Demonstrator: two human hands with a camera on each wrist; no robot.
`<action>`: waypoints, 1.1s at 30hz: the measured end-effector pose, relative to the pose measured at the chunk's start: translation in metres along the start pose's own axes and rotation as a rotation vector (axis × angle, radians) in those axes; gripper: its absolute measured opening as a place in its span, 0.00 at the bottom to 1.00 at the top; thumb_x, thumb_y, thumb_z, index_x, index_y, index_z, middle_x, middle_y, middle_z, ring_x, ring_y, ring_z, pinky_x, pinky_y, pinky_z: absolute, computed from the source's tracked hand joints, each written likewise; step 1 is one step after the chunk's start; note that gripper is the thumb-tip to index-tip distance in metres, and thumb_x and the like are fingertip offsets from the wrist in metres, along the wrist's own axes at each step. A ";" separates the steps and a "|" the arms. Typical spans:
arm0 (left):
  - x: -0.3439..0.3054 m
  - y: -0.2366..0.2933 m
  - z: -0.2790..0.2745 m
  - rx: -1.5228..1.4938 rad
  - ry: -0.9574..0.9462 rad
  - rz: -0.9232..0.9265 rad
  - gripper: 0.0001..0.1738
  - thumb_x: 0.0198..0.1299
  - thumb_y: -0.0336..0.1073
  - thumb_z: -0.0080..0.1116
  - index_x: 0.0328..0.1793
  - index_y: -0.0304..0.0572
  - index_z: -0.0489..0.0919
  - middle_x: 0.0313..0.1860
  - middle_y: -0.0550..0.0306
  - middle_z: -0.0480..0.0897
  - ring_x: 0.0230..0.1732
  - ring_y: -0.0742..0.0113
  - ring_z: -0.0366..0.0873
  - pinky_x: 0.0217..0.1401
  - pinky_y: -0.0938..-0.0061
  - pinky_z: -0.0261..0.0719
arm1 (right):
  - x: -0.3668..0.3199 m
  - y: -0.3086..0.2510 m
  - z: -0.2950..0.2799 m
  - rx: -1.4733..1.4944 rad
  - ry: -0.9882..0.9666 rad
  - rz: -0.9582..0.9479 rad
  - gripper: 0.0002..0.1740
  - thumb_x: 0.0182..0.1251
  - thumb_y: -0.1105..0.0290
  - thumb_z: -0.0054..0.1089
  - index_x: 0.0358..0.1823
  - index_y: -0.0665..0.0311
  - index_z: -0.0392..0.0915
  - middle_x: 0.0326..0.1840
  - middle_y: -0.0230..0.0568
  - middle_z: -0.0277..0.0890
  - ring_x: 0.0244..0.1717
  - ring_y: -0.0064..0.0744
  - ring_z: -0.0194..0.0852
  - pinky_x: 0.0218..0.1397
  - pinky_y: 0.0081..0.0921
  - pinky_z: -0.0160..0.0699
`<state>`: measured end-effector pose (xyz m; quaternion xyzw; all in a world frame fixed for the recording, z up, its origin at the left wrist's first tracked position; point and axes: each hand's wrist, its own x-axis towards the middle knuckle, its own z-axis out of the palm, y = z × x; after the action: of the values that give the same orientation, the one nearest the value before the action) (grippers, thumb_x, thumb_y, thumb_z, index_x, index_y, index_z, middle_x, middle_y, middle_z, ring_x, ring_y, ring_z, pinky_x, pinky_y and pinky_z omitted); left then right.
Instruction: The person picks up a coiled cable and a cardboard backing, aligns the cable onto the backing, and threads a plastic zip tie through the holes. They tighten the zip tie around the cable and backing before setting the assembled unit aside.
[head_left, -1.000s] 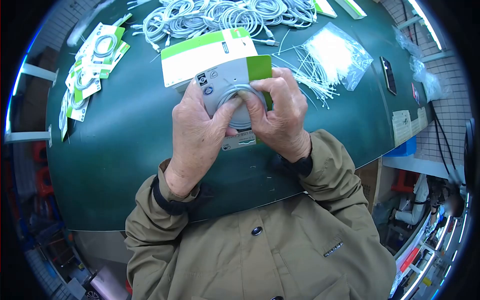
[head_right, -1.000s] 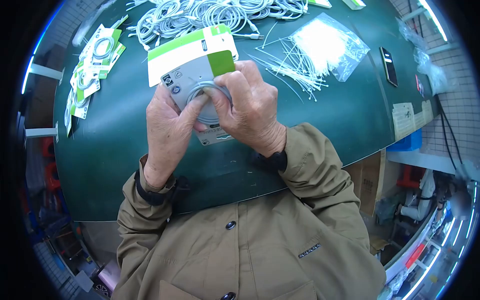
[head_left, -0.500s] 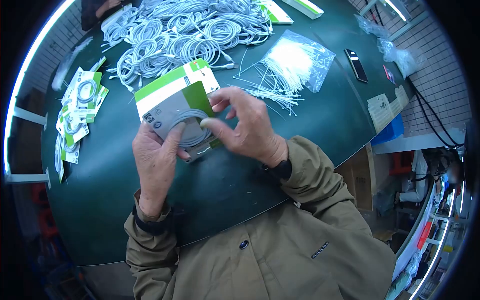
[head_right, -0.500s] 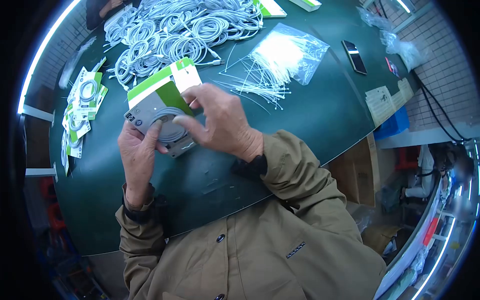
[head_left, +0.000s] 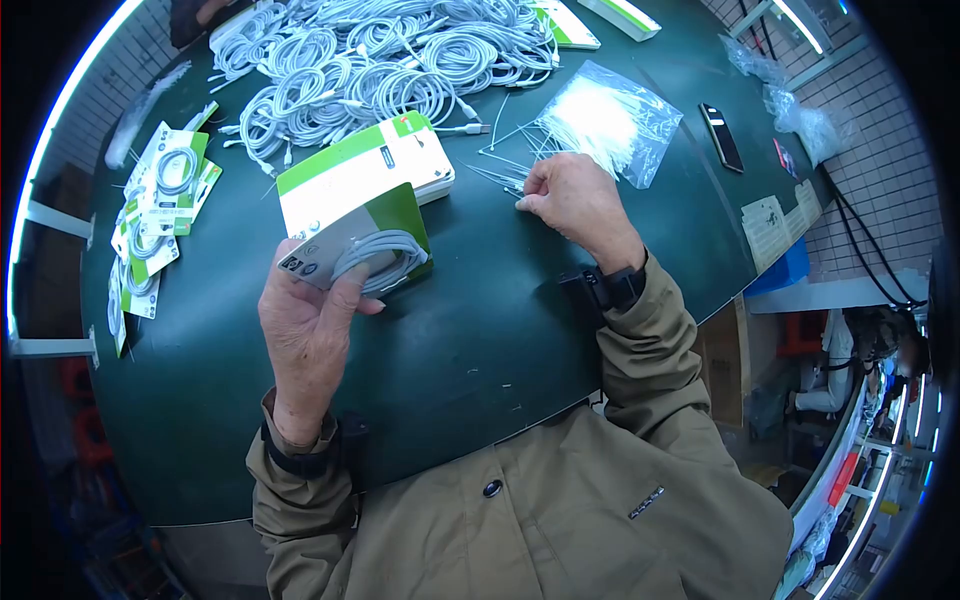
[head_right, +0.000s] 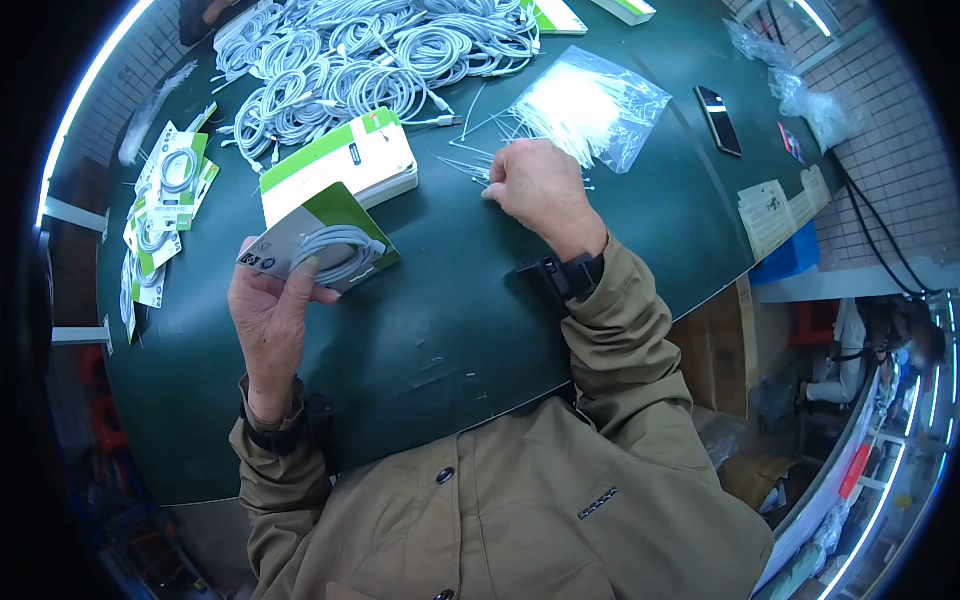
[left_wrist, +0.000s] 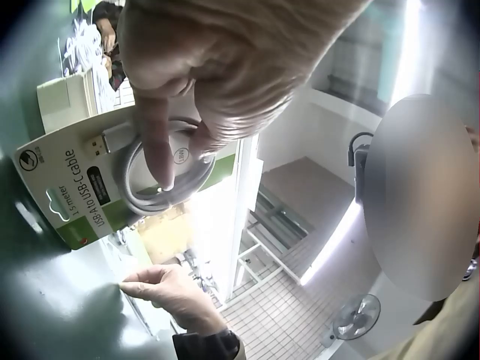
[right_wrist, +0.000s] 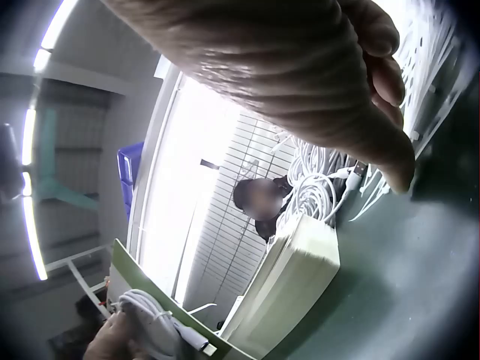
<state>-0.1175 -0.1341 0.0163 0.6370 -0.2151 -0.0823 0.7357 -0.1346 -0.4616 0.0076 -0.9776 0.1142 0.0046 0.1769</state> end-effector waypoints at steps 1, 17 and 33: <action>-0.001 -0.001 0.000 0.003 0.002 0.002 0.21 0.76 0.21 0.62 0.71 0.29 0.73 0.62 0.44 0.85 0.58 0.62 0.88 0.42 0.76 0.94 | 0.000 0.000 0.000 -0.042 -0.024 0.014 0.08 0.62 0.62 0.79 0.38 0.55 0.94 0.37 0.44 0.91 0.45 0.50 0.92 0.50 0.44 0.88; 0.004 0.010 0.004 0.059 0.065 0.178 0.19 0.65 0.37 0.78 0.55 0.31 0.88 0.40 0.42 0.92 0.39 0.59 0.91 0.44 0.67 0.85 | 0.019 0.039 0.044 -0.007 0.150 -0.340 0.07 0.78 0.74 0.60 0.41 0.70 0.73 0.34 0.60 0.75 0.38 0.67 0.73 0.43 0.53 0.71; -0.009 0.013 0.009 0.290 0.027 0.193 0.06 0.69 0.32 0.71 0.46 0.36 0.91 0.38 0.47 0.92 0.32 0.59 0.88 0.36 0.67 0.84 | -0.002 -0.029 0.020 0.331 0.150 -0.312 0.11 0.83 0.68 0.55 0.43 0.69 0.79 0.33 0.48 0.78 0.36 0.44 0.83 0.42 0.41 0.79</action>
<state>-0.1317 -0.1367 0.0276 0.7139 -0.2749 0.0292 0.6434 -0.1292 -0.4275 -0.0007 -0.9387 -0.0262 -0.1139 0.3244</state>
